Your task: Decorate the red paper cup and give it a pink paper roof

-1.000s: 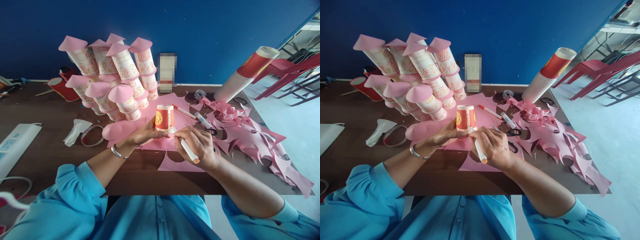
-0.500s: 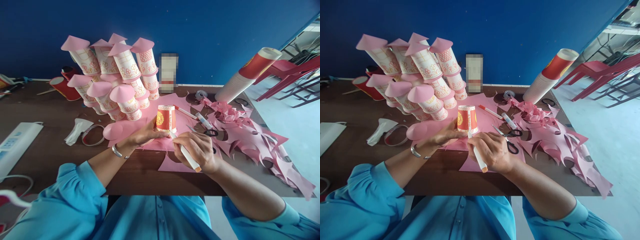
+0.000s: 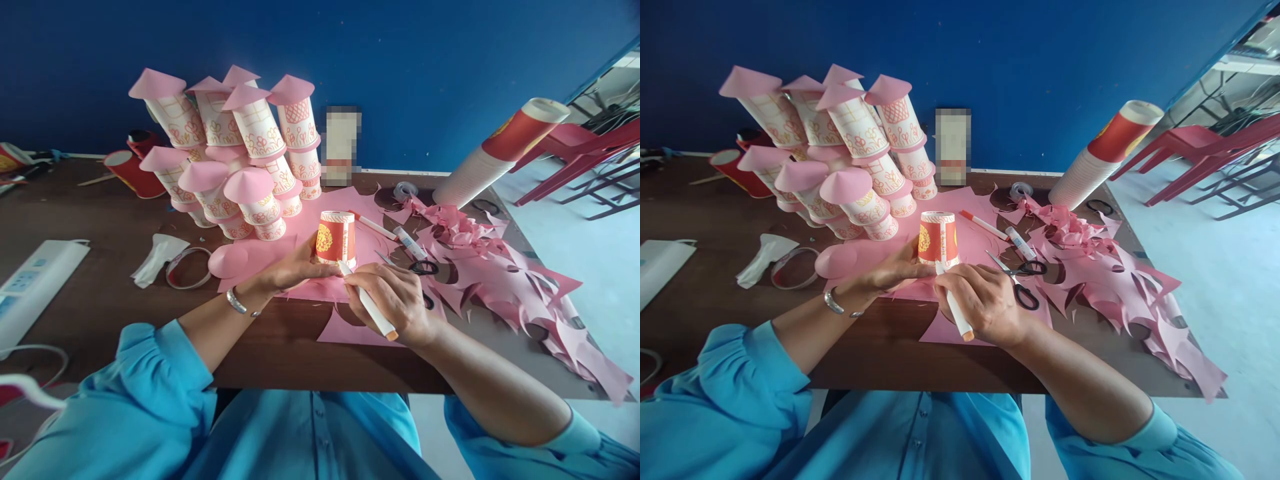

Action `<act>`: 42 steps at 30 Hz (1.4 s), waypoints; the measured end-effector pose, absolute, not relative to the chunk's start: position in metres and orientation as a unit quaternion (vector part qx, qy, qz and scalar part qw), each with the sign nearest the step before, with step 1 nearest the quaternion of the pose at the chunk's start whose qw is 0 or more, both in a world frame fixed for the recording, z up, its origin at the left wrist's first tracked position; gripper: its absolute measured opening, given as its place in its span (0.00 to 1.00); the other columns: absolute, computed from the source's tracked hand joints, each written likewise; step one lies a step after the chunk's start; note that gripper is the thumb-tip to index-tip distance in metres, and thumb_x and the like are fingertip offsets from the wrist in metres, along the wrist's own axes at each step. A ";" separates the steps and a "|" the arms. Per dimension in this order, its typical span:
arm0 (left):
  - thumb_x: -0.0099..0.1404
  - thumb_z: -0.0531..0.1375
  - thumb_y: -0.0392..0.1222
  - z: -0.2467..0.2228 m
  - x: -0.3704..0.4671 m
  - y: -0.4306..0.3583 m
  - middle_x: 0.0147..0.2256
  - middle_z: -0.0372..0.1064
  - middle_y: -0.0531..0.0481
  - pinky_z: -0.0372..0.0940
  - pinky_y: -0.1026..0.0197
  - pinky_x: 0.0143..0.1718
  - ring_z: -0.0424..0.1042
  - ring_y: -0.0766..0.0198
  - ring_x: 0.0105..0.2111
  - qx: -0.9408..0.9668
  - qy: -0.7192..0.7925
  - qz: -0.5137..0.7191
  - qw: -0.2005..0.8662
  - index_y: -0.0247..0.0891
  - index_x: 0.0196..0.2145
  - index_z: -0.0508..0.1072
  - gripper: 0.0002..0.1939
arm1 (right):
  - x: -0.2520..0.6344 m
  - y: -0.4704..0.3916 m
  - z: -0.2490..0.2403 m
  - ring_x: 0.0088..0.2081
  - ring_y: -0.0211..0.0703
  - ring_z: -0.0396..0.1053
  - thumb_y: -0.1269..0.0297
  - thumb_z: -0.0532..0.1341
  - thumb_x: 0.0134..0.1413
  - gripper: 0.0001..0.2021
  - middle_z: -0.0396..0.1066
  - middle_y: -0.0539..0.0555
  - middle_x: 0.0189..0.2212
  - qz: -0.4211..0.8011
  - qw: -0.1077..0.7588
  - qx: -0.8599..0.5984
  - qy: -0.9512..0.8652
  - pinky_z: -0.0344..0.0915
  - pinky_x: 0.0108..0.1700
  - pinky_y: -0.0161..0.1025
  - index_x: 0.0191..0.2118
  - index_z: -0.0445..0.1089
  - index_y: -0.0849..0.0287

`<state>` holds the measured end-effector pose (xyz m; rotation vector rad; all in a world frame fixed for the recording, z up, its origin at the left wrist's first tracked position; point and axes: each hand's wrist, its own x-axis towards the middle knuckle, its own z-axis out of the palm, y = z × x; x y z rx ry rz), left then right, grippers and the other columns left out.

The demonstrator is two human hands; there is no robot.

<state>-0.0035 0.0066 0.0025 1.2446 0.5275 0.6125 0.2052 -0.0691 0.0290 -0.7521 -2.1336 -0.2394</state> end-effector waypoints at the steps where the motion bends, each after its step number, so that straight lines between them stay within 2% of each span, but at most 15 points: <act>1: 0.60 0.73 0.48 0.002 -0.004 0.007 0.48 0.76 0.48 0.71 0.49 0.53 0.75 0.49 0.52 0.566 0.239 0.279 0.738 0.45 0.56 0.71 0.29 | 0.205 -0.069 0.029 0.31 0.40 0.79 0.76 0.64 0.64 0.08 0.79 0.52 0.31 -0.097 0.419 -0.302 -0.851 0.73 0.32 0.36 0.44 0.68 0.58; 5: 0.61 0.73 0.48 0.001 -0.004 0.007 0.49 0.75 0.49 0.71 0.49 0.54 0.75 0.50 0.53 0.565 0.237 0.280 0.739 0.46 0.57 0.71 0.29 | 0.205 -0.069 0.029 0.30 0.39 0.78 0.76 0.64 0.65 0.07 0.78 0.51 0.31 -0.101 0.417 -0.305 -0.850 0.72 0.31 0.35 0.44 0.68 0.57; 11: 0.60 0.74 0.49 0.000 -0.002 0.007 0.49 0.75 0.46 0.70 0.48 0.55 0.75 0.51 0.52 0.562 0.226 0.291 0.740 0.42 0.58 0.67 0.33 | 0.202 -0.068 0.031 0.30 0.39 0.78 0.76 0.63 0.65 0.07 0.79 0.51 0.31 -0.115 0.421 -0.315 -0.843 0.72 0.31 0.35 0.44 0.69 0.57; 15: 0.59 0.75 0.50 -0.004 -0.002 0.008 0.55 0.75 0.42 0.68 0.44 0.59 0.73 0.47 0.57 0.573 0.240 0.291 0.727 0.42 0.61 0.65 0.38 | 0.202 -0.068 0.031 0.29 0.41 0.78 0.76 0.64 0.65 0.07 0.79 0.52 0.31 -0.116 0.430 -0.315 -0.838 0.73 0.31 0.36 0.45 0.69 0.58; 19: 0.57 0.76 0.51 -0.008 -0.003 0.009 0.57 0.74 0.40 0.68 0.43 0.59 0.72 0.42 0.60 0.582 0.254 0.288 0.717 0.42 0.62 0.65 0.40 | 0.202 -0.068 0.031 0.30 0.42 0.78 0.76 0.64 0.64 0.08 0.79 0.53 0.32 -0.114 0.424 -0.313 -0.842 0.73 0.32 0.37 0.45 0.70 0.59; 33: 0.57 0.76 0.52 -0.007 0.000 0.009 0.54 0.74 0.41 0.69 0.43 0.58 0.73 0.43 0.58 0.593 0.261 0.279 0.709 0.41 0.58 0.65 0.38 | 0.202 -0.067 0.033 0.31 0.41 0.79 0.76 0.63 0.66 0.07 0.79 0.52 0.31 -0.092 0.408 -0.301 -0.857 0.74 0.32 0.36 0.45 0.70 0.58; 37: 0.57 0.77 0.52 -0.007 0.000 0.010 0.56 0.73 0.41 0.69 0.44 0.58 0.73 0.46 0.58 0.595 0.261 0.278 0.708 0.42 0.58 0.65 0.38 | 0.203 -0.067 0.034 0.30 0.40 0.79 0.77 0.62 0.65 0.08 0.79 0.51 0.31 -0.084 0.399 -0.299 -0.863 0.74 0.32 0.36 0.46 0.69 0.58; 42: 0.57 0.76 0.53 -0.004 -0.002 0.010 0.53 0.74 0.40 0.69 0.46 0.56 0.73 0.47 0.55 0.611 0.259 0.282 0.693 0.39 0.58 0.67 0.37 | 0.203 -0.068 0.035 0.29 0.40 0.78 0.77 0.63 0.64 0.09 0.79 0.50 0.30 -0.083 0.432 -0.281 -0.853 0.74 0.31 0.35 0.45 0.69 0.57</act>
